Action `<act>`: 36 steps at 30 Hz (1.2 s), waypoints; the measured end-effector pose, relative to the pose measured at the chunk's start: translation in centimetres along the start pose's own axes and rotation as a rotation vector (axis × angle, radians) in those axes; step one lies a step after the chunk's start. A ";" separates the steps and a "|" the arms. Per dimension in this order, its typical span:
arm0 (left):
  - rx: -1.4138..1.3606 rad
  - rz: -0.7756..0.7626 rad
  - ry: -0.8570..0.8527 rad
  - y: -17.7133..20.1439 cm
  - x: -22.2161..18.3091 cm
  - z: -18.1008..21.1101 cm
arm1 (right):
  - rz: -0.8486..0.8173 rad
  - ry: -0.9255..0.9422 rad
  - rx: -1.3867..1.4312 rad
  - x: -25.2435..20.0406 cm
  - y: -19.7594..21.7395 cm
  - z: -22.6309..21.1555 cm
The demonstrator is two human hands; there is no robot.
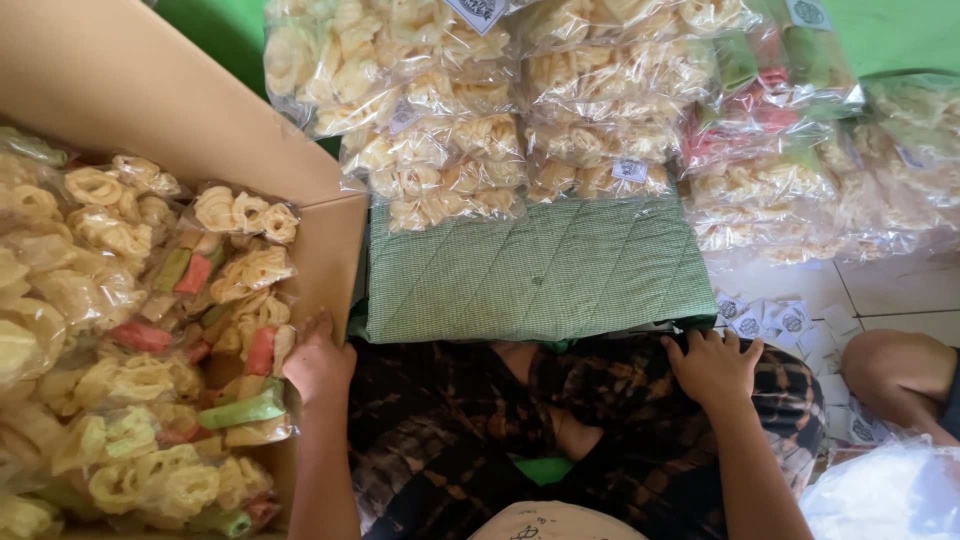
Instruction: Manually packaging various crackers into plastic bags and applying labels while sitting on the floor.
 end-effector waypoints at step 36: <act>-0.110 -0.135 0.143 4.4 1.1 0.9 | 0.427 0.644 0.004 -1.7 -5.1 -18.1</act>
Point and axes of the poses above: each hand's wrist, its own x-axis towards the middle knuckle, its own y-axis out of the back of the hand, z = x × y, the point moved 3 cm from there along x, towards the middle knuckle, and after that the axes turned 8 degrees about -z, right-handed, at the moved point
